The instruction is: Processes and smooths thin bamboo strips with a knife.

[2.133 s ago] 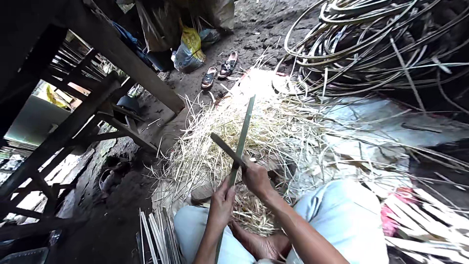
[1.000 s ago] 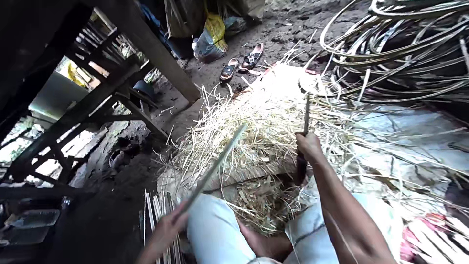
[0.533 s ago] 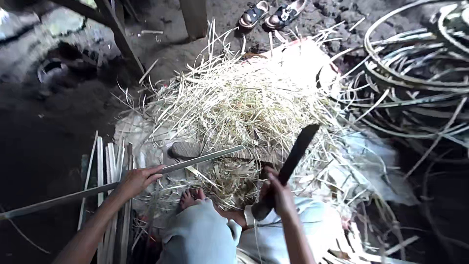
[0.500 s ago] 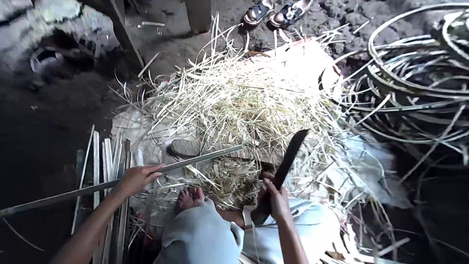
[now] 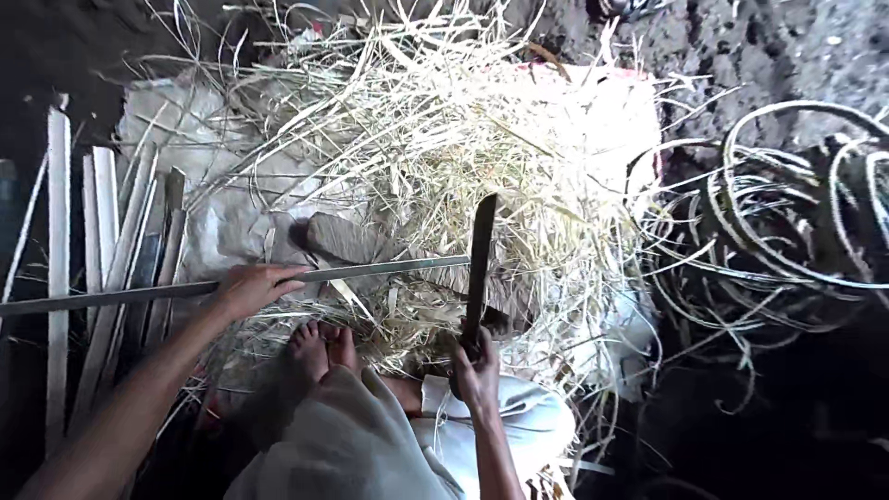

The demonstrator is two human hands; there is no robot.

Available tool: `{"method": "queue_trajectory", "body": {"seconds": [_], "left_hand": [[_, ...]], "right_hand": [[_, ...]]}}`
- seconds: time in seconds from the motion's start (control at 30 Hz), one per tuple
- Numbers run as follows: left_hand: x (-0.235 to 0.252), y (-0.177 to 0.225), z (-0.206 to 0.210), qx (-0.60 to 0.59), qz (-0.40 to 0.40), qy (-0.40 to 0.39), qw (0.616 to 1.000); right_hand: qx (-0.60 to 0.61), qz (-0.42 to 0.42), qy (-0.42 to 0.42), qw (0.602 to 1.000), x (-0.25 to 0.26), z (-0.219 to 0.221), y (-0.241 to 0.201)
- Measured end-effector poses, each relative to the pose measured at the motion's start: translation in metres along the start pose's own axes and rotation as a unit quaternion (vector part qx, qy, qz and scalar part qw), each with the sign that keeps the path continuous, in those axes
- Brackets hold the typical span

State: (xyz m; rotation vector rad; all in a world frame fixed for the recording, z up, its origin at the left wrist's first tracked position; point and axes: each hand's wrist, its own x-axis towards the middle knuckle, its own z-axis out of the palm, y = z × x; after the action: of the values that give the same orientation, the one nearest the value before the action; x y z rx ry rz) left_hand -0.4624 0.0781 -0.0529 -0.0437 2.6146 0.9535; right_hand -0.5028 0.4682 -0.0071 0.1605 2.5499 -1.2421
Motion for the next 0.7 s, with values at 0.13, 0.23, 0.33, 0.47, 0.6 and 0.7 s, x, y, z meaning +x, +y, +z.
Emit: {"method": "queue_trajectory", "body": {"seconds": [0.13, 0.23, 0.33, 0.47, 0.6, 0.7], "left_hand": [[0.004, -0.006, -0.003, -0.016, -0.010, -0.035, 0.999], [0.004, -0.003, -0.007, -0.010, -0.034, -0.045, 0.998], [0.003, 0.000, -0.007, -0.004, -0.037, -0.035, 0.999], [0.004, 0.004, -0.010, 0.005, -0.025, -0.038, 0.999], [0.006, 0.011, -0.021, 0.006, -0.051, -0.072, 0.996], [0.006, 0.014, -0.024, -0.005, -0.056, -0.076, 0.995]], "right_hand": [[-0.132, -0.074, -0.012, 0.988, 0.007, 0.012, 0.009], [-0.182, -0.069, -0.028, 0.980, 0.011, 0.021, 0.014], [-0.214, -0.051, -0.044, 0.975, 0.013, 0.027, 0.019], [-0.176, -0.024, -0.044, 0.983, 0.009, 0.021, 0.002], [-0.047, -0.244, 0.055, 0.967, -0.006, -0.008, -0.059], [0.089, -0.412, 0.107, 0.900, -0.014, -0.026, -0.116]]}}
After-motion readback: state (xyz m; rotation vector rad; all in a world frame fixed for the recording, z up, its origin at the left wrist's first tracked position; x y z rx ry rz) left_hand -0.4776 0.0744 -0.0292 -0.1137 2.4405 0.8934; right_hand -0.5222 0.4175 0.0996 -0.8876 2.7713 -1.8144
